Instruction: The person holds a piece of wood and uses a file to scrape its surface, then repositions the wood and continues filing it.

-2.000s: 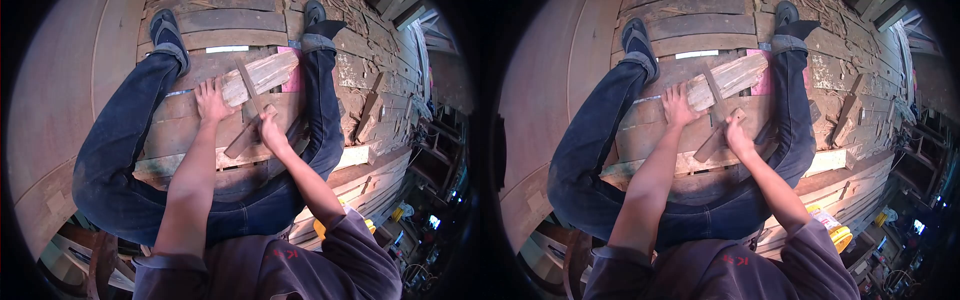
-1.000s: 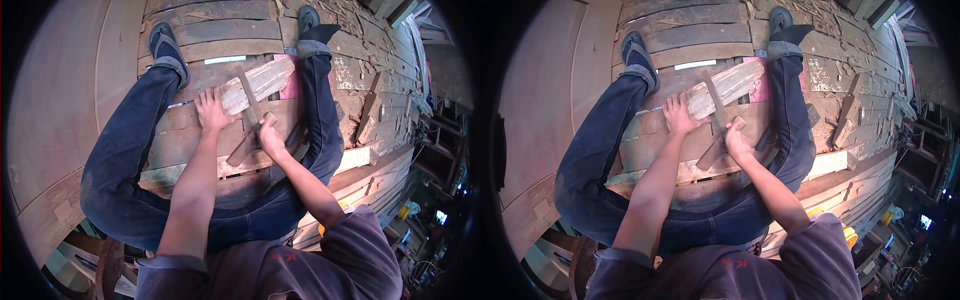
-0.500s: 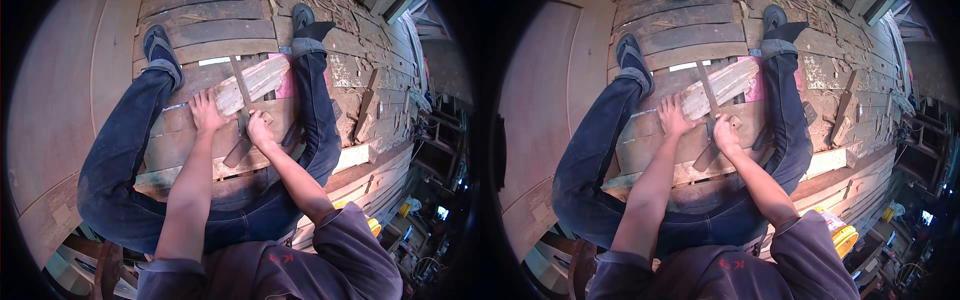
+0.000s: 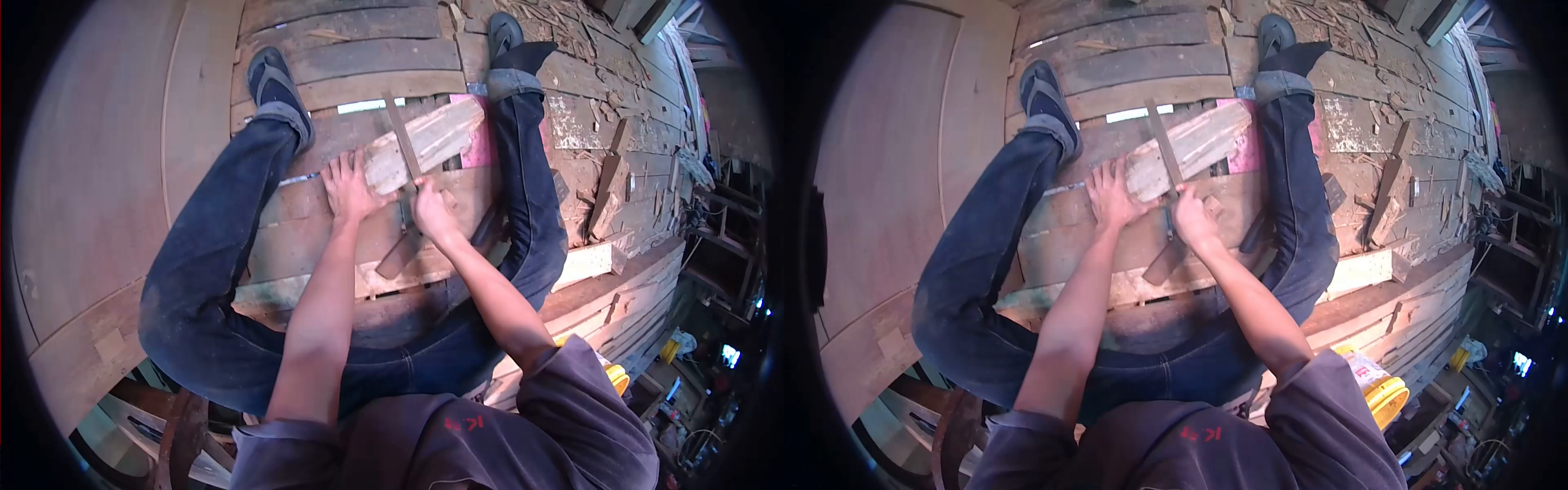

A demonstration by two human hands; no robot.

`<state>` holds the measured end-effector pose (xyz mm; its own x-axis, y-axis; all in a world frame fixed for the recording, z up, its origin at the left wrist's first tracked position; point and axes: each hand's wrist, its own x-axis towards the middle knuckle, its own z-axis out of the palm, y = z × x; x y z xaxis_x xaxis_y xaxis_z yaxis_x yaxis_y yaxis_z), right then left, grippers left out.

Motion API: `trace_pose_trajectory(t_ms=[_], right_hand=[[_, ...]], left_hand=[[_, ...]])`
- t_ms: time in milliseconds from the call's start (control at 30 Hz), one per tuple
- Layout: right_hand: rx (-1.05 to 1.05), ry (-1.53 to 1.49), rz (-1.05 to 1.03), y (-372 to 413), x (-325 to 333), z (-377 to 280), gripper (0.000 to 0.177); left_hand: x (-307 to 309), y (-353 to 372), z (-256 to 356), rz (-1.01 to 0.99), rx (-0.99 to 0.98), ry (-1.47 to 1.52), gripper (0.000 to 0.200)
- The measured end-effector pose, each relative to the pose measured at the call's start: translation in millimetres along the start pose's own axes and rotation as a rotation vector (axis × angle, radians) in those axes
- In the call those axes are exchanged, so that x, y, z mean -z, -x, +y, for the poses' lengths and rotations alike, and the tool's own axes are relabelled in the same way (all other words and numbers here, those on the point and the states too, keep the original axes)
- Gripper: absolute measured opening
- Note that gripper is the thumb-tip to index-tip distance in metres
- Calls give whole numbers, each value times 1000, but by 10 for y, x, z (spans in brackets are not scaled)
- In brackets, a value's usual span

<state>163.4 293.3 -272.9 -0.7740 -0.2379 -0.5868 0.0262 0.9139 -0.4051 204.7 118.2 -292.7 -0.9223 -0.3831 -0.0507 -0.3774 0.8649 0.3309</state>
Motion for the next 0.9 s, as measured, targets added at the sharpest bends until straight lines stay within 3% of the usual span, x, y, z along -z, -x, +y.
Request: trace_pose_trajectory(t_ms=[200, 400, 633, 800, 900], right_hand=[[-31, -5, -76, 437, 65, 180, 40], [38, -33, 49, -224, -58, -216, 37], [-2, 25, -12, 389, -179, 170, 36], [16, -44, 65, -224, -290, 10, 35], [2, -38, 43, -35, -174, -98, 36]], left_hand=[[208, -432, -302, -71, -92, -58, 121], [238, -552, -306, -86, -63, -67, 119], [268, -561, -294, -130, -38, -87, 120], [240, -526, -289, -93, -48, -84, 118], [230, -537, -301, -106, -45, -79, 119]])
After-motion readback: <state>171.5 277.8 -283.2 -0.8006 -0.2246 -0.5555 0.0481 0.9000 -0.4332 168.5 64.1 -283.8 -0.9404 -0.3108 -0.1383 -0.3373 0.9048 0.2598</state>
